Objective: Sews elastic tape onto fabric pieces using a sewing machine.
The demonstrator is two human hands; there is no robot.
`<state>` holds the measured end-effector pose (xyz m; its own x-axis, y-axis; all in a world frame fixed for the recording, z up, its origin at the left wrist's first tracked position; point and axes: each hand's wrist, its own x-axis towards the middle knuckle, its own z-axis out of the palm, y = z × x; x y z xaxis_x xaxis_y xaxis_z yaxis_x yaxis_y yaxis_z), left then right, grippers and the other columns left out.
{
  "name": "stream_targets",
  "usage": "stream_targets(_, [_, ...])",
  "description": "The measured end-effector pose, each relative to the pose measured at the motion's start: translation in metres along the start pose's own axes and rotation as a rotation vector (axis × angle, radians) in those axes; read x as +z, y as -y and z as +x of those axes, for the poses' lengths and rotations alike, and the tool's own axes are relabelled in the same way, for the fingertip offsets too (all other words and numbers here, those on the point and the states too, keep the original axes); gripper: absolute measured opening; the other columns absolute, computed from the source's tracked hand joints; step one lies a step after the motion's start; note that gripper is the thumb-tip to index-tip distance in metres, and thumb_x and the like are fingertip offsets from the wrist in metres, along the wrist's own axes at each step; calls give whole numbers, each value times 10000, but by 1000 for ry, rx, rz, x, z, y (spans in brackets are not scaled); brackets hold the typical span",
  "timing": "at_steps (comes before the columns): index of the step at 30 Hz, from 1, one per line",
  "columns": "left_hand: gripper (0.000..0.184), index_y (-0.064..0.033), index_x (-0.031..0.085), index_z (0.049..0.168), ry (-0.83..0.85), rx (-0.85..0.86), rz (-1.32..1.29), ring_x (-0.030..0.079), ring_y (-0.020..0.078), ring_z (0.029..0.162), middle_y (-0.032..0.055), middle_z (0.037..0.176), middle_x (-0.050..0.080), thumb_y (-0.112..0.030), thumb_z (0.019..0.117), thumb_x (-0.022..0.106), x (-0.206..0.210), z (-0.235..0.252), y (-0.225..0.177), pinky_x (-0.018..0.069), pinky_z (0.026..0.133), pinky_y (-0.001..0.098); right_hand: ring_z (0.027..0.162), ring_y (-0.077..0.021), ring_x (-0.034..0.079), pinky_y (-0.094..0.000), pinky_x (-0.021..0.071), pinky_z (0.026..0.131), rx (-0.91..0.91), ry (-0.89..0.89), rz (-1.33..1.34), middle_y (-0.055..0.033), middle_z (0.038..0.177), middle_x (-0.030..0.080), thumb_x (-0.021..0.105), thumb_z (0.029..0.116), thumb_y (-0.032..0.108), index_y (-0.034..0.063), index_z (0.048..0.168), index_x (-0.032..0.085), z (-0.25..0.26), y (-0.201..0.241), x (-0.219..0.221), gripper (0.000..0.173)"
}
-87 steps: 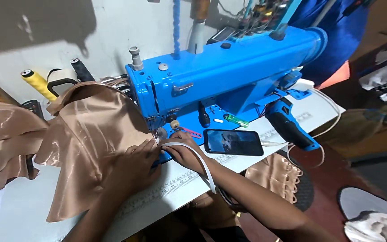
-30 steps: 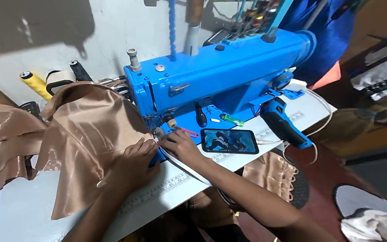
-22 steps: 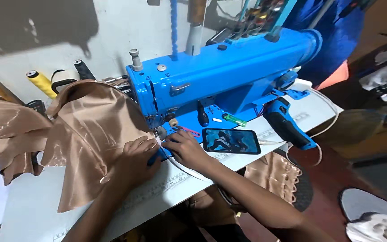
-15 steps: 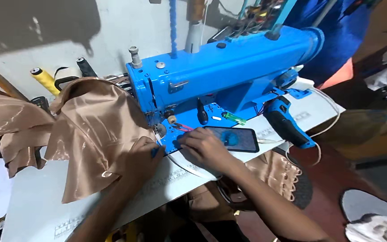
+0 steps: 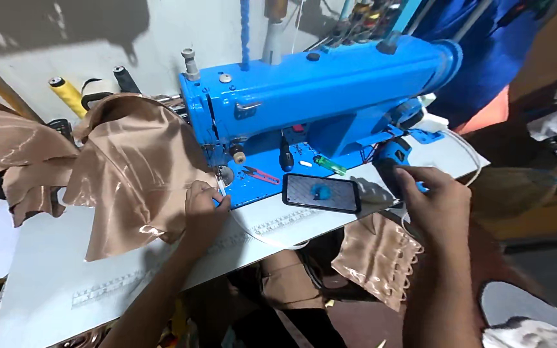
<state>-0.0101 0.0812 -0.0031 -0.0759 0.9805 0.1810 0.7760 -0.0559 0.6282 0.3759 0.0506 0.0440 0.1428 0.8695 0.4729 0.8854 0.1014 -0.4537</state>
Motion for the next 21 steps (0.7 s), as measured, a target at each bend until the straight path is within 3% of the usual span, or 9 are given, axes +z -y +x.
stream_targets(21, [277, 4, 654, 754, 50, 23, 43, 564, 368, 1016, 201, 1051, 580, -193, 944, 699, -4, 13, 1, 450, 897, 551, 948, -434, 678, -618, 490, 844, 105, -49, 33, -282, 1023, 710, 547, 1054, 249, -33, 1112, 745, -11, -5, 10, 349])
